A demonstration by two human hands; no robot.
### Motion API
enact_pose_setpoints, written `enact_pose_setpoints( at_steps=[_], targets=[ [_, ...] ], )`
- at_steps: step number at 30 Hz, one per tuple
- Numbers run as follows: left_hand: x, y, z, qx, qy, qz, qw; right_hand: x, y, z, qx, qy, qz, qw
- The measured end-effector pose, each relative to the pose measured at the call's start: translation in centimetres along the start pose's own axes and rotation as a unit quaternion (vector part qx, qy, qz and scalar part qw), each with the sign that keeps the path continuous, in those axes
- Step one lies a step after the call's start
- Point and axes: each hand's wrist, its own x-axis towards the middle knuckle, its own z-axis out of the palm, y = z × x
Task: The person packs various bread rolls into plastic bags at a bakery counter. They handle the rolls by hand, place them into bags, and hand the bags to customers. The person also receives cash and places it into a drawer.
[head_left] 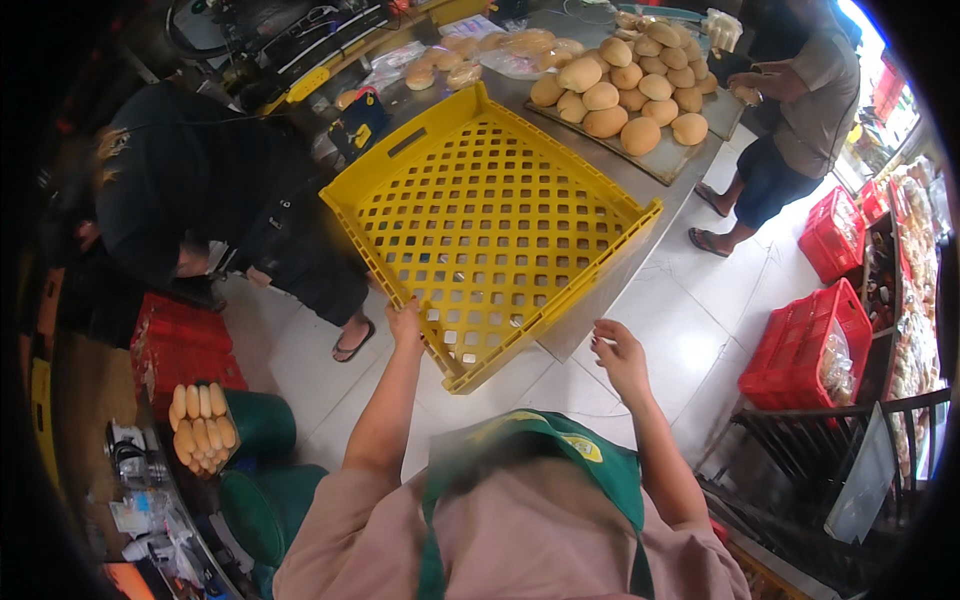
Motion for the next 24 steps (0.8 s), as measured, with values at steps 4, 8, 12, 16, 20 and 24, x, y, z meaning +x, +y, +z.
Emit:
enact_pose_setpoints(
  at_steps=[4, 8, 12, 16, 20, 24],
  targets=[
    [2.6, -1.5, 0.6, -0.004, -0.012, 0.037, 0.999, -1.4, 1.0, -3.7, -0.067, -0.007, 0.084, 0.994],
    [3.8, -1.0, 0.8, 0.091, -0.016, 0.079, 0.993, -1.8, 1.0, -6.0, -0.066, -0.019, 0.152, 0.986],
    [1.7, 3.4, 3.1, 0.411, 0.061, 0.373, 0.83, 0.1, 2.0, -9.1, -0.044, -0.037, 0.15, 0.987],
    [-2.8, 8.3, 10.1, 0.505, -0.087, 0.381, 0.77, 3.2, 5.4, -13.7, -0.077, -0.057, 0.101, 0.99],
    [-5.4, 8.0, 20.9, 0.605, -0.279, 0.299, 0.683, 6.0, 9.4, -19.6, -0.099, -0.054, 0.051, 0.992],
    [-4.6, 4.3, 27.1, 0.732, -0.262, 0.219, 0.59, 8.0, 11.6, -26.2, -0.065, -0.027, 0.086, 0.994]
  ],
)
